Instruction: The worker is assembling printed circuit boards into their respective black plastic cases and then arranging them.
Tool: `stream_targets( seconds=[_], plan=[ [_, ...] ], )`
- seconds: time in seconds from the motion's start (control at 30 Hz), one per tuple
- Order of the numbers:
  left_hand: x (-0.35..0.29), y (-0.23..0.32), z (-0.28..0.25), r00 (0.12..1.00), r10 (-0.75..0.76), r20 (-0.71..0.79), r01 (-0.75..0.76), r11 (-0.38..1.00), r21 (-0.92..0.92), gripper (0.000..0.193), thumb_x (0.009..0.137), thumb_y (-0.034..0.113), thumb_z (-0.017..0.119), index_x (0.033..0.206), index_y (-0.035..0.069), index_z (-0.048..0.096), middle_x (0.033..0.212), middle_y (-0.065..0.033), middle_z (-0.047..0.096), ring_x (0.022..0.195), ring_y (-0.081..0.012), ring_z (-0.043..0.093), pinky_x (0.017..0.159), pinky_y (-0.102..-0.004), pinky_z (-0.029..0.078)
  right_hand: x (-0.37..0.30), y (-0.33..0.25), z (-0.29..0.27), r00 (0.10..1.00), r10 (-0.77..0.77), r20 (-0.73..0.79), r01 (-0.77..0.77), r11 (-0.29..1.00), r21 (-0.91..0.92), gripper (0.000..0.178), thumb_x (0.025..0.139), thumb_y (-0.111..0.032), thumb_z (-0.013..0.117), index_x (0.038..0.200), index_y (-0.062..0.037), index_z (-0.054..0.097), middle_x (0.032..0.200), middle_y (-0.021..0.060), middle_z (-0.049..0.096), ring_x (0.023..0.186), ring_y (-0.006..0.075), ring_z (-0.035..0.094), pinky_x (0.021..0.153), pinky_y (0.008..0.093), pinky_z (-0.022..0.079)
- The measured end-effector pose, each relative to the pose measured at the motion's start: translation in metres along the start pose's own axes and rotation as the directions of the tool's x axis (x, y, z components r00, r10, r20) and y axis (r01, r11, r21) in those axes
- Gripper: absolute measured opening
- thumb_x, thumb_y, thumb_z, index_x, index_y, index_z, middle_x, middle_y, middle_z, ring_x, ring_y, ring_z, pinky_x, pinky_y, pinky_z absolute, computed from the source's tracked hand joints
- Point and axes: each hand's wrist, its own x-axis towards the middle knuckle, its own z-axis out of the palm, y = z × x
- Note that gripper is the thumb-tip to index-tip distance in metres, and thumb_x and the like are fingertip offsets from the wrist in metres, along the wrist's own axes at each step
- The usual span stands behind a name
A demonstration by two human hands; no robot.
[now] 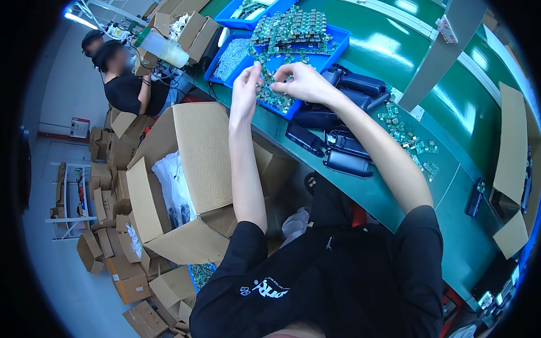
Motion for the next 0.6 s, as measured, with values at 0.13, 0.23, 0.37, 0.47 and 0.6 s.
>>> stream_targets(
  seconds=[0.13,0.23,0.37,0.47,0.6],
  plan=[
    [-0.012,0.012,0.01,0.999,-0.028,0.028,0.038,0.885,-0.463,0.033,0.099,0.029,0.06,0.112,-0.001,0.059,0.093,-0.0046,0.063,0.086,-0.01,0.06,0.075,-0.0262,0.049,-0.002,-0.007,-0.002,0.987,-0.014,0.159,-0.016,0.983,0.183,0.028,0.088,-0.027,0.071,0.101,-0.0024,0.068,0.088,0.0053,0.069,0.079,0.0116,0.065,0.074,0.0292,0.053],
    [-0.017,0.019,0.012,0.999,0.03,0.029,-0.013,0.887,-0.461,0.029,0.1,0.026,0.059,0.11,-0.001,0.058,0.092,-0.0052,0.062,0.081,-0.0108,0.06,0.07,-0.0246,0.05,-0.001,-0.009,-0.009,0.967,-0.084,0.242,0.058,0.992,0.114,0.027,0.093,-0.024,0.067,0.109,-0.0022,0.065,0.09,0.0029,0.067,0.08,0.0088,0.062,0.074,0.0274,0.052],
    [-0.031,0.033,0.011,0.987,0.159,-0.004,-0.153,0.943,-0.294,0.024,0.1,0.023,0.057,0.107,0.0,0.058,0.086,-0.0041,0.061,0.07,-0.009,0.058,0.058,-0.0218,0.046,0.011,-0.012,-0.019,0.966,-0.212,0.145,0.195,0.973,0.123,0.028,0.096,-0.028,0.062,0.107,-0.0025,0.065,0.089,0.0012,0.066,0.083,0.007,0.062,0.074,0.0243,0.051],
    [-0.041,0.037,0.003,0.978,0.204,0.052,-0.198,0.975,-0.1,0.022,0.1,0.023,0.057,0.106,0.002,0.057,0.081,-0.0025,0.059,0.061,-0.0067,0.054,0.051,-0.0209,0.042,0.017,-0.035,-0.019,0.978,-0.118,-0.173,0.156,0.962,0.225,0.035,0.094,-0.036,0.064,0.105,-0.0037,0.071,0.084,0.0019,0.068,0.077,0.0095,0.064,0.07,0.0248,0.051],
    [-0.047,0.036,0.001,0.966,0.158,0.206,-0.183,0.978,0.105,0.02,0.101,0.023,0.055,0.105,0.003,0.057,0.073,0.0002,0.056,0.054,-0.0036,0.048,0.045,-0.021,0.035,0.023,-0.032,-0.023,0.974,-0.212,-0.083,0.218,0.974,0.066,0.036,0.096,-0.038,0.062,0.104,-0.0044,0.072,0.084,0.0013,0.068,0.076,0.0089,0.063,0.068,0.0238,0.05]
  ],
)
